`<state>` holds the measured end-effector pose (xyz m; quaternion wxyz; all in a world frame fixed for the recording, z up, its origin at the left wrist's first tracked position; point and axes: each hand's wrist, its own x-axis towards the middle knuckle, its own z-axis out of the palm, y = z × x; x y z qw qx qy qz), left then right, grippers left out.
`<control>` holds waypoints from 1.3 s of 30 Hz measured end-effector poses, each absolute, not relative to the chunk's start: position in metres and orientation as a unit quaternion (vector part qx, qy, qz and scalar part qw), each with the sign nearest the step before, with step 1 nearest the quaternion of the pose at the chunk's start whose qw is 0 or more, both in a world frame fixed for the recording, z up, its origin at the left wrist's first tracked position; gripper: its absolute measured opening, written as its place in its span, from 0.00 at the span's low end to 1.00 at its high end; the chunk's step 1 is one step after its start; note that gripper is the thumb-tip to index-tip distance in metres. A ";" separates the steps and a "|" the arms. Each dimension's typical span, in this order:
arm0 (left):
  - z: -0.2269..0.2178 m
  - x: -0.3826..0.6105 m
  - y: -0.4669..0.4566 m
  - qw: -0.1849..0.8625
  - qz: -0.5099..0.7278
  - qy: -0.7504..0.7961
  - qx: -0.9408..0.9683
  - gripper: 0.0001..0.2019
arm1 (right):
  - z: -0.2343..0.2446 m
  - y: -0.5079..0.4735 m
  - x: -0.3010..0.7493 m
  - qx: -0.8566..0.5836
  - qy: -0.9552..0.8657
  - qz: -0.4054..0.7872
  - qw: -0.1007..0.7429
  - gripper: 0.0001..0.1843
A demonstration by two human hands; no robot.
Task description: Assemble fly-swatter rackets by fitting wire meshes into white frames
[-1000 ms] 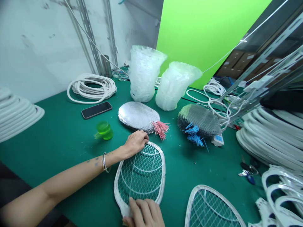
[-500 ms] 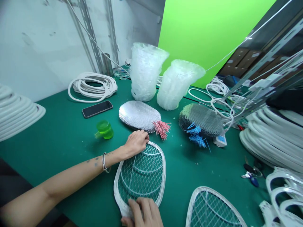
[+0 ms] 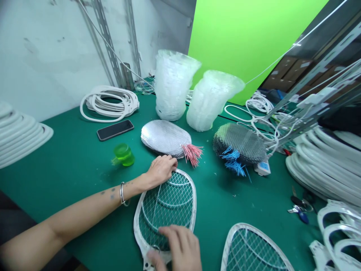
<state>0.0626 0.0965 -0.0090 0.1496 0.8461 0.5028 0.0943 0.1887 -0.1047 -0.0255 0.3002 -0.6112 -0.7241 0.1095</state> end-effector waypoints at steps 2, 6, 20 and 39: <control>-0.010 0.061 0.098 0.157 0.092 0.504 0.845 0.07 | -0.008 -0.069 0.201 -0.645 -0.690 0.190 0.269 0.16; -0.013 0.059 0.099 0.160 0.097 0.510 0.840 0.07 | 0.002 0.020 0.216 -0.732 -0.598 0.227 0.234 0.13; -0.015 0.056 0.106 0.178 0.121 0.456 0.864 0.05 | -0.022 0.081 0.223 -0.766 -0.544 0.309 0.145 0.14; 0.002 0.016 0.043 0.201 0.249 0.364 0.875 0.07 | 0.017 -0.024 0.222 -0.736 -0.604 0.187 0.242 0.13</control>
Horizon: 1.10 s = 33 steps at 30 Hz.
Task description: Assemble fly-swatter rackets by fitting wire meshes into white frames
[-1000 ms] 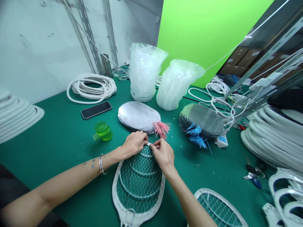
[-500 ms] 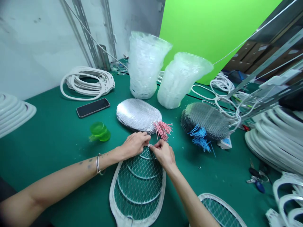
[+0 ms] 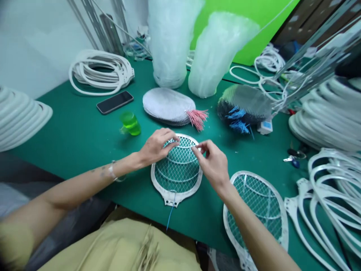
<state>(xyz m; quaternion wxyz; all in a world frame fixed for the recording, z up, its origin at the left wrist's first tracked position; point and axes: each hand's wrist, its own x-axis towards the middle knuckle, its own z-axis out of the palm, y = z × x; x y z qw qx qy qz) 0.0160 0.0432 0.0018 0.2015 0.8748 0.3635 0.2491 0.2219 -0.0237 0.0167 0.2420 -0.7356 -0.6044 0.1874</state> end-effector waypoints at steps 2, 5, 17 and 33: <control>0.004 -0.006 0.011 0.260 0.225 0.273 0.898 0.06 | 0.017 -0.082 0.217 -0.640 -0.701 0.128 0.287 0.09; -0.003 -0.032 -0.027 0.307 0.174 0.219 0.910 0.08 | 0.004 -0.149 0.202 -0.542 -0.786 0.081 0.286 0.08; -0.018 -0.043 -0.043 0.198 0.158 0.170 0.952 0.17 | -0.013 -0.170 0.186 -0.512 -0.835 0.007 0.200 0.18; 0.014 -0.036 -0.043 0.149 0.028 0.080 0.985 0.19 | 0.002 -0.121 0.186 -0.607 -0.742 0.218 0.182 0.09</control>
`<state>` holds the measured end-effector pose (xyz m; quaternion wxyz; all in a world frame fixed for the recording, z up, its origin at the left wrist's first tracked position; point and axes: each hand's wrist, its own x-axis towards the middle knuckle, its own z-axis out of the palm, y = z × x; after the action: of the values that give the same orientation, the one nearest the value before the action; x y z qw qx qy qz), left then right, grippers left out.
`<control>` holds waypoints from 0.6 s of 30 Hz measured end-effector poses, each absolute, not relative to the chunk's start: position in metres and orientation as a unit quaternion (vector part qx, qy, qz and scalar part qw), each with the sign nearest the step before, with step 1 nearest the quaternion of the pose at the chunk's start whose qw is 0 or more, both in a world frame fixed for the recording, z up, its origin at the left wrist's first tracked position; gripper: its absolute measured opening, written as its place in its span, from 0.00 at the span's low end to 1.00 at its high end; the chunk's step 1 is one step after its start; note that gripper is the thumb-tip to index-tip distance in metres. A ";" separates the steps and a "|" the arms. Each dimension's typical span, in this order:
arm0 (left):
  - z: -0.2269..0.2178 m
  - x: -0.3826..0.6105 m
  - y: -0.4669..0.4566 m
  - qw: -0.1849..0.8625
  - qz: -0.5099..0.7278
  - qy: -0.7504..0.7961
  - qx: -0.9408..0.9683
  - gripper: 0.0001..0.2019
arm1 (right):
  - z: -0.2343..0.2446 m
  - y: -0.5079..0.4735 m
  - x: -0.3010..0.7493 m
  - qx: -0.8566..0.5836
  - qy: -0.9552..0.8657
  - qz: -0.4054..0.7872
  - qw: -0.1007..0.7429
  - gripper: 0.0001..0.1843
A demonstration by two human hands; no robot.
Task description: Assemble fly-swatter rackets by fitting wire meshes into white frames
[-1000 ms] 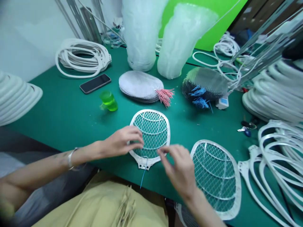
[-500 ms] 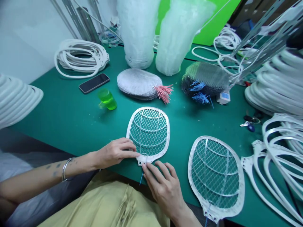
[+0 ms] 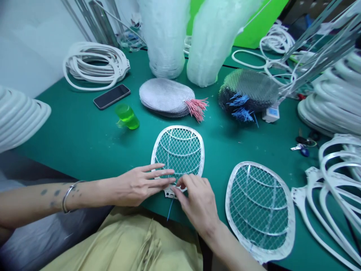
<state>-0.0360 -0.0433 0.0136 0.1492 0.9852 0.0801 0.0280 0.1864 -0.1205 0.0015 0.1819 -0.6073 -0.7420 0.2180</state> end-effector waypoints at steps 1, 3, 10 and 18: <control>0.016 -0.035 -0.042 0.173 0.006 0.074 0.982 0.21 | 0.002 -0.110 0.187 -0.623 -0.731 0.243 0.138 0.11; 0.018 -0.032 -0.039 0.210 -0.039 0.070 0.974 0.26 | 0.004 -0.092 0.187 -0.637 -0.710 0.298 0.045 0.14; 0.013 -0.025 -0.027 0.286 -0.028 0.080 0.955 0.26 | -0.001 -0.087 0.184 -0.625 -0.735 0.261 0.011 0.13; 0.000 -0.046 -0.009 0.288 0.111 0.181 0.934 0.21 | -0.026 -0.107 0.204 -0.607 -0.774 0.094 0.150 0.20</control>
<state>-0.0455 -0.0088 -0.0003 0.2884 0.9336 0.1814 0.1114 0.2037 -0.1073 -0.0258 0.1504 -0.6072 -0.7744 0.0944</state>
